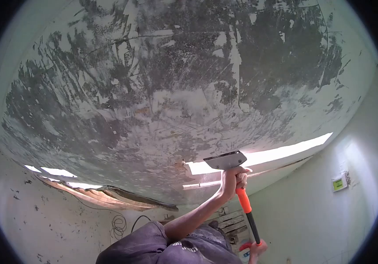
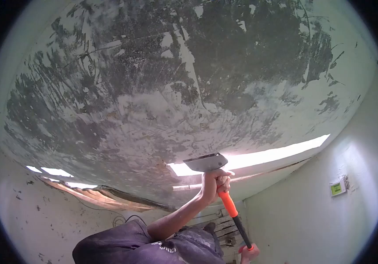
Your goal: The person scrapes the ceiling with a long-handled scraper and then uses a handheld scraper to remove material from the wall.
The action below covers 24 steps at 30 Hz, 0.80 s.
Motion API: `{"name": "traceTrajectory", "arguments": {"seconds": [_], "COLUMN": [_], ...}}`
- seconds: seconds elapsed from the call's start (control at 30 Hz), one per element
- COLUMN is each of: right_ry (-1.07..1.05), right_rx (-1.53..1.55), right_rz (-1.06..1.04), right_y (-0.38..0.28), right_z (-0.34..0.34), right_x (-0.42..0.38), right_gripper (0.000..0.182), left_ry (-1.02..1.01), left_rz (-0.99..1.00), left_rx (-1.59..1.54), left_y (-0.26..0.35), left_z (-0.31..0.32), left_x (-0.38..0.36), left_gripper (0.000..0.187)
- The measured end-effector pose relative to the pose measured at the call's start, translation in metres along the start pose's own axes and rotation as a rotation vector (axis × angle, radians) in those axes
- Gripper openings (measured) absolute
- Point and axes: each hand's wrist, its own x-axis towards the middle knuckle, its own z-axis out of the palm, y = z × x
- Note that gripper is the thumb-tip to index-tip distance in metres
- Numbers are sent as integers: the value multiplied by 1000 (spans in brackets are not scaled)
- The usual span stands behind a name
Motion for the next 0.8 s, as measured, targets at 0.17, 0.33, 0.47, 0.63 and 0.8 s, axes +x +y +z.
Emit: {"name": "traceTrajectory", "arguments": {"seconds": [0.17,0.33,0.47,0.63,0.8], "right_ry": [86,-5,40,-25,-169], "right_rx": [-25,-239,-78,29,107], "right_rz": [-2,-67,-109,11,75], "right_y": [0,47,7,-9,-15], "right_z": [-26,-27,-43,7,19], "right_x": [9,19,19,-27,-51], "right_gripper": [27,38,42,26,21], "left_ry": [2,-51,-53,7,83], "left_rz": [-4,-28,-14,-58,-55], "left_rx": [-24,-57,-60,68,162], "left_y": [2,2,1,3,7], "left_z": [7,10,8,-4,-3], "left_x": [-4,0,1,0,-3], "left_gripper": [27,37,32,15,12]}}
